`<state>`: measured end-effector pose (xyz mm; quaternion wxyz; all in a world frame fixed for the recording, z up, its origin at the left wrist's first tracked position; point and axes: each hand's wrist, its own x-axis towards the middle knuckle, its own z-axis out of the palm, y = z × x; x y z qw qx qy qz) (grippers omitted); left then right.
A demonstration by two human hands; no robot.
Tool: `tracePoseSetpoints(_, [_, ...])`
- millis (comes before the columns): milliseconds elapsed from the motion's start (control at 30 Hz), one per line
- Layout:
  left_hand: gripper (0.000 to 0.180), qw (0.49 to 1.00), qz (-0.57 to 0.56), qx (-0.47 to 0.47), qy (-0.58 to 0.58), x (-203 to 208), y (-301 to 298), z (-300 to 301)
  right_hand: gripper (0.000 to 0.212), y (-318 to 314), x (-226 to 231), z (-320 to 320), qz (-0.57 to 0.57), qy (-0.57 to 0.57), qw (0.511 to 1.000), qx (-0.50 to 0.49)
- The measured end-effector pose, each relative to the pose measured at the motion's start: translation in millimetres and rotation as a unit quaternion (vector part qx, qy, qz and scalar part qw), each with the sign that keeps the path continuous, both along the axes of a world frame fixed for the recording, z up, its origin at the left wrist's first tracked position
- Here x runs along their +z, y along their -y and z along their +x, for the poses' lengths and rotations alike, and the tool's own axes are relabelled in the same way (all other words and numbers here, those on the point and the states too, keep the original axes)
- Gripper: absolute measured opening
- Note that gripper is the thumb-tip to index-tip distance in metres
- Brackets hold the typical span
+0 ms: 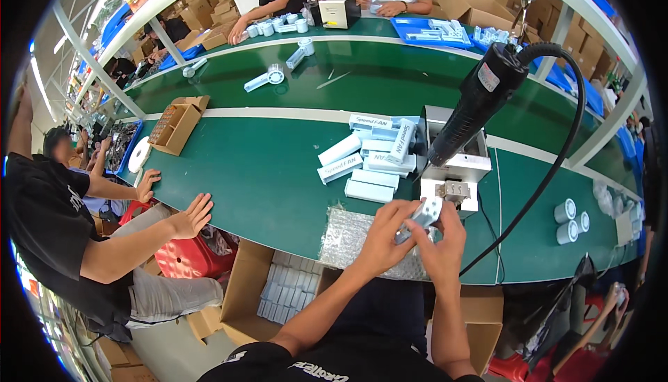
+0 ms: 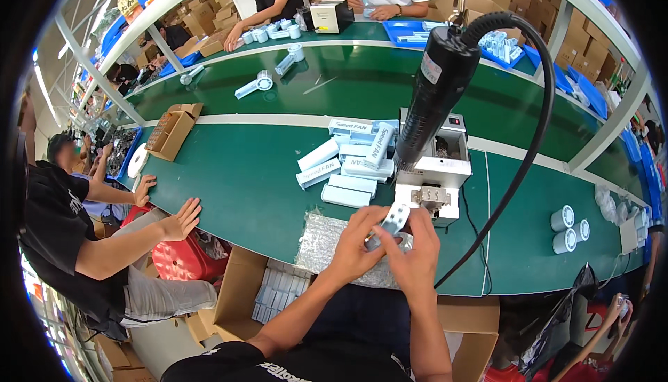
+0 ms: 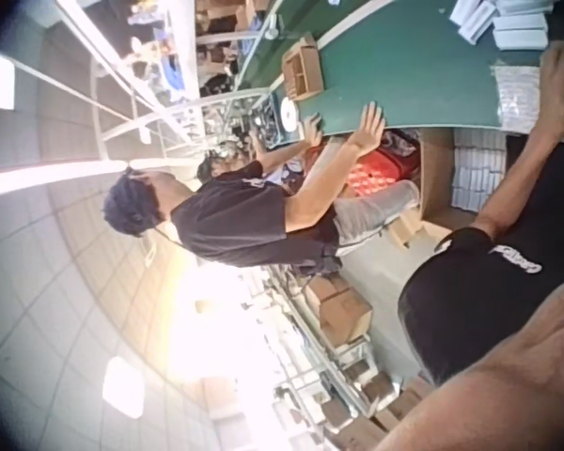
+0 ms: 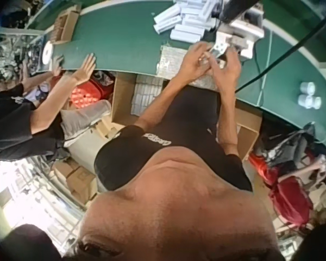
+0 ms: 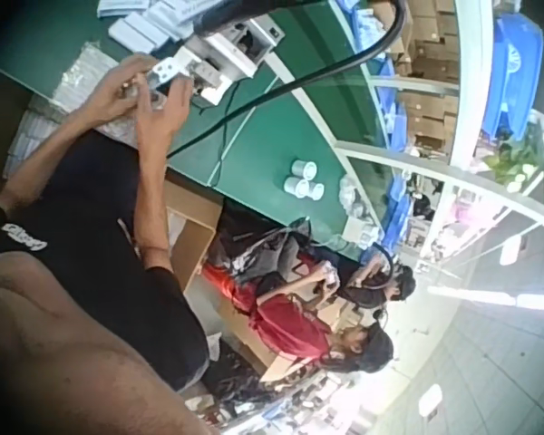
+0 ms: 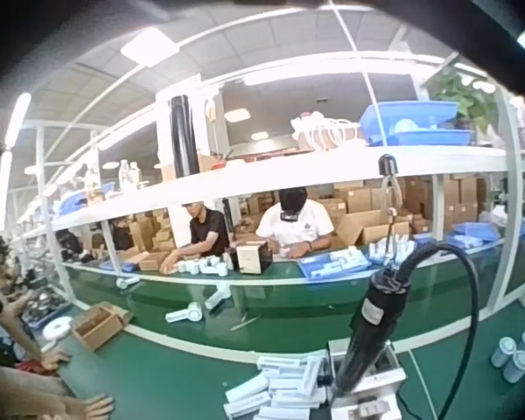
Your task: Assembling portable electronic fans by placing the motor into the housing and securing components with an electric screwdriver.
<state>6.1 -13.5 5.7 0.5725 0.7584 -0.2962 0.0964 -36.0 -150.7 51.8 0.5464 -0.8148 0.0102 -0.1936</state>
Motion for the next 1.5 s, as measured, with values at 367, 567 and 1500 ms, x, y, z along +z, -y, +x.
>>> tracePoseSetpoints(367, [0.083, 0.98, -0.038, -0.023, -0.192, 2.1, -14.3, 4.1, 0.046, 19.0, -2.1, 26.5, 0.118, -0.013, 0.989, 0.09])
tracePoseSetpoints(567, [0.077, 0.979, -0.05, -0.043, -0.191, -9.3, -16.0, -5.5, 0.053, 26.5, -11.5, 9.6, 0.018, 0.016, 0.993, 0.112])
tracePoseSetpoints(1500, [0.066, 0.984, -0.084, -0.084, -0.131, -5.2, -22.2, -19.5, 0.043, 49.7, -22.1, -16.8, -0.036, -0.012, 0.993, 0.11])
